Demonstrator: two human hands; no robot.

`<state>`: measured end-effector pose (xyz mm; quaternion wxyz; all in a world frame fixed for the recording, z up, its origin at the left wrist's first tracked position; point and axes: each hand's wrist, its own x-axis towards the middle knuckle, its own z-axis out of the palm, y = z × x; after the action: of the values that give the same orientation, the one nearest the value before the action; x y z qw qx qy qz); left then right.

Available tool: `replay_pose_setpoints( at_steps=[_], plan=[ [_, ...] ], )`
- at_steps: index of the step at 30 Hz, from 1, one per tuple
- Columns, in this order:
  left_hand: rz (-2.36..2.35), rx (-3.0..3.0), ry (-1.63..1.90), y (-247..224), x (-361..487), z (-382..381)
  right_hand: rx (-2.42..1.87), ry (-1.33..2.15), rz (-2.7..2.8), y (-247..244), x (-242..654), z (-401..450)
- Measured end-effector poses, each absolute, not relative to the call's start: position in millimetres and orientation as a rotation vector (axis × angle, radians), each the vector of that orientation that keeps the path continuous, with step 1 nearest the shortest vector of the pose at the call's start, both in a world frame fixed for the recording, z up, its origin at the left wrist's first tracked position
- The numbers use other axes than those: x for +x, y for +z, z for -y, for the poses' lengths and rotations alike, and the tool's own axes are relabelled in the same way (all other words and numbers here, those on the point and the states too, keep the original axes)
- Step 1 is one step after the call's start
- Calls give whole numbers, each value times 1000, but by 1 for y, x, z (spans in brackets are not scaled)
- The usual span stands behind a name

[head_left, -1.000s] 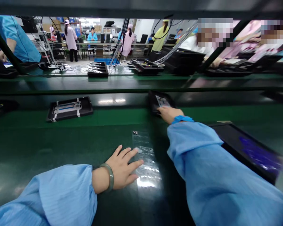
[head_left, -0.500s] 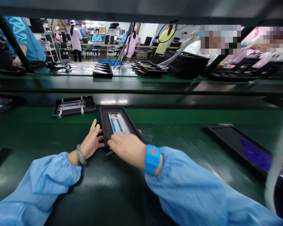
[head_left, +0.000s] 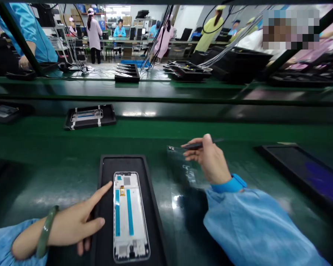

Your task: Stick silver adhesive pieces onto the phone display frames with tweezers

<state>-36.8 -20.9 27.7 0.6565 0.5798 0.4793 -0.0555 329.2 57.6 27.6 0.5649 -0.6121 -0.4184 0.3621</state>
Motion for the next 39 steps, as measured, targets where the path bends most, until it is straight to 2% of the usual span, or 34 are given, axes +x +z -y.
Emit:
replay_pose_setpoints(
  at_steps=[3, 8, 12, 16, 24, 32, 35, 39],
  plan=[
    [-1194, 1672, -354, 39, -40, 21, -1418, 905, 708, 5, 347, -68],
    [-1290, 2359, -168, 58, -4, -8, -1458, 898, 647, -13, 349, -82],
    [-862, 2719, 113, 52, 57, -40, -1484, 876, 635, -18, 347, -90],
    [-547, 2854, 145, 25, 117, -62, -1509, 863, 631, -20, 344, -93],
    [-493, 2833, 28, -1, 157, -75, -1454, 965, 570, -15, 343, -94],
    [-514, 2776, 96, 3, 152, -71, -1252, 1158, 559, 35, 322, -65],
    [-580, 2637, 287, 18, 139, -67, -1181, 1165, 660, 48, 300, -49],
    [-756, 1871, 696, 35, 107, -53, -1124, 1197, 771, 50, 268, -35]
  ],
)
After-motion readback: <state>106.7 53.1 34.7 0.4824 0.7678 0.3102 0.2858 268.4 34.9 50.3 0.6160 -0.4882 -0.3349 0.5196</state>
